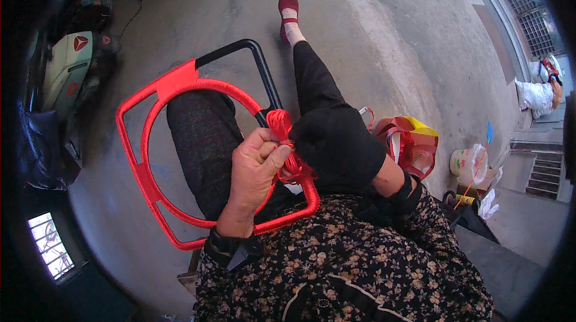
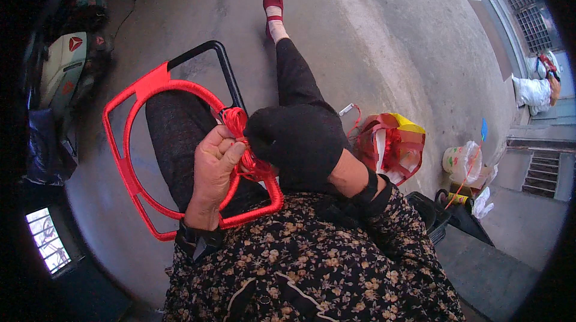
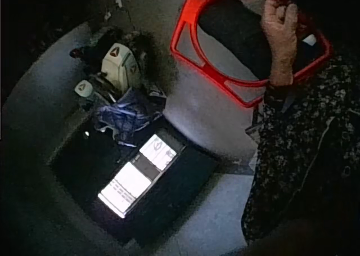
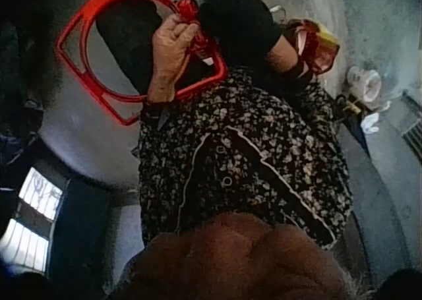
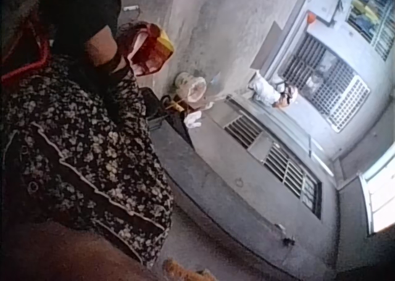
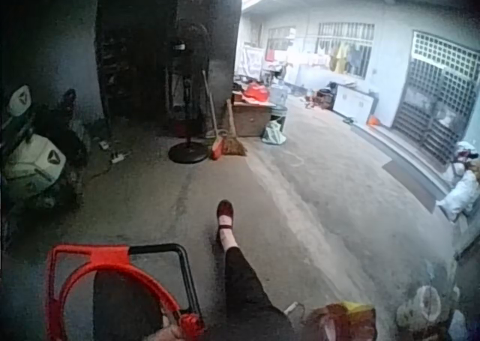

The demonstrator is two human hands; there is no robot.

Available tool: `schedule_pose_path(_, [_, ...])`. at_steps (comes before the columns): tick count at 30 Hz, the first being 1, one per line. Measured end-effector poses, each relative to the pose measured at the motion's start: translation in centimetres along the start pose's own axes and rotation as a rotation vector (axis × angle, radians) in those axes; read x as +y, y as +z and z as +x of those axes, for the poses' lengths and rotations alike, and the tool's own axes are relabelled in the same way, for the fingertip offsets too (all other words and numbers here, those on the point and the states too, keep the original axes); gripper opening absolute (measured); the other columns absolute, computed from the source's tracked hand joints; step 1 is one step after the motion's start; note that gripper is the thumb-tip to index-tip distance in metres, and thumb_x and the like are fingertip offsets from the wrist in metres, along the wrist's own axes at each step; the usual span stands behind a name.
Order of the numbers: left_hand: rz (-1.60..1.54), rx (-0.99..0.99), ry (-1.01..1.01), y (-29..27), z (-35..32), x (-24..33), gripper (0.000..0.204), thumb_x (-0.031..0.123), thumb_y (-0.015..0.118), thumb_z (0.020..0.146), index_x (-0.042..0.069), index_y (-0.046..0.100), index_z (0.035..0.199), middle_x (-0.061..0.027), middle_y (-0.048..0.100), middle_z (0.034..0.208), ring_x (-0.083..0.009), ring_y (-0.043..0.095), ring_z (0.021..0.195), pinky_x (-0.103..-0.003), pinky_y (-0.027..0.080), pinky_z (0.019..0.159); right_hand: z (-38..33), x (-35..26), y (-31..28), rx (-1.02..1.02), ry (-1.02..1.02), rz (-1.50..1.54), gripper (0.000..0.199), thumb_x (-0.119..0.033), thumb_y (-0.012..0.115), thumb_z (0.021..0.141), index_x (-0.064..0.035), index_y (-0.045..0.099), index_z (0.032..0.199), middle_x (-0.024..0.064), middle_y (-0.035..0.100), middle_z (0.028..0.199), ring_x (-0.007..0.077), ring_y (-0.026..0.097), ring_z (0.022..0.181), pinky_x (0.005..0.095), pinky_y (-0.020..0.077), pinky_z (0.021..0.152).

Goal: The recorder is wrapping a red plastic cord around a black metal furniture frame to create a woven surface.

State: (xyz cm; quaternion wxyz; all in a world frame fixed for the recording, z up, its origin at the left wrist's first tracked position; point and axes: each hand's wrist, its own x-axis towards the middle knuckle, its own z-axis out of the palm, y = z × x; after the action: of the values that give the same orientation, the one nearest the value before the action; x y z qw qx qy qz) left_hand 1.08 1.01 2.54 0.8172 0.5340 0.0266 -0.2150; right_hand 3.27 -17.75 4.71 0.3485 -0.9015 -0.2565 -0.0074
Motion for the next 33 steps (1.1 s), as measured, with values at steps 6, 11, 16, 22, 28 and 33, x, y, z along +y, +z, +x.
schedule_pose_path(6, [0.107, 0.008, -0.019, 0.1, 0.1, 0.0, 0.019, 0.007, 0.061, 0.089, 0.001, 0.054, 0.106, -0.0001, 0.063, 0.078, -0.0034, 0.056, 0.064, -0.018, 0.045, 0.057, 0.0, 0.2, -1.5, -0.062, -0.082, 0.027, 0.02, -0.008, 0.067, 0.072, -0.0072, 0.067, 0.092, 0.0089, 0.064, 0.076, 0.0252, 0.063, 0.069, 0.0322, 0.0493, 0.063])
schedule_pose_path(11, [0.07, 0.008, -0.031, 0.3, 0.0, 0.0, 0.019, 0.006, 0.062, 0.088, 0.001, 0.054, 0.105, 0.001, 0.061, 0.074, -0.0025, 0.053, 0.061, -0.018, 0.043, 0.055, 0.0, 0.8, -1.7, -0.162, -0.056, 0.154, 0.02, -0.007, 0.067, 0.073, -0.0066, 0.066, 0.093, 0.0088, 0.065, 0.077, 0.0236, 0.064, 0.07, 0.0322, 0.0492, 0.064])
schedule_pose_path(16, [0.185, -0.011, -0.033, 0.1, 0.0, -0.1, 0.018, 0.005, 0.062, 0.088, 0.002, 0.054, 0.104, 0.0017, 0.061, 0.074, -0.0022, 0.052, 0.06, -0.018, 0.042, 0.054, 0.0, 0.6, -2.0, -0.206, -0.024, 0.115, 0.02, -0.008, 0.068, 0.071, -0.007, 0.066, 0.091, 0.009, 0.064, 0.077, 0.0238, 0.064, 0.069, 0.0329, 0.0487, 0.063])
schedule_pose_path(22, [0.182, 0.005, -0.028, 0.3, 0.1, 0.0, 0.01, 0.003, 0.06, 0.089, 0.003, 0.055, 0.097, 0.0019, 0.06, 0.073, -0.0022, 0.052, 0.06, -0.018, 0.042, 0.054, -0.2, 0.0, -0.9, -0.068, -0.086, -0.099, 0.015, -0.019, 0.067, 0.071, -0.0098, 0.063, 0.082, 0.0086, 0.063, 0.069, 0.0272, 0.063, 0.062, 0.0368, 0.0482, 0.057])
schedule_pose_path(28, [0.064, 0.005, 0.002, -0.1, 0.0, 0.0, 0.006, 0.004, 0.059, 0.09, 0.003, 0.054, 0.094, 0.0004, 0.061, 0.075, -0.0024, 0.054, 0.063, -0.018, 0.043, 0.057, -0.7, -0.9, 0.0, 0.174, 0.13, 0.119, 0.01, -0.018, 0.066, 0.072, -0.0111, 0.065, 0.079, 0.0077, 0.063, 0.069, 0.0273, 0.063, 0.062, 0.0365, 0.0486, 0.058])
schedule_pose_path(33, [-0.014, 0.002, 0.02, -0.6, 0.1, -0.5, 0.007, 0.006, 0.058, 0.091, 0.002, 0.053, 0.095, -0.0019, 0.063, 0.079, -0.0035, 0.057, 0.068, -0.018, 0.046, 0.061, -0.6, -1.2, -0.2, 0.19, 0.121, 0.119, 0.009, -0.005, 0.067, 0.07, -0.0025, 0.066, 0.078, 0.0136, 0.065, 0.071, 0.0258, 0.064, 0.062, 0.0321, 0.0488, 0.057])
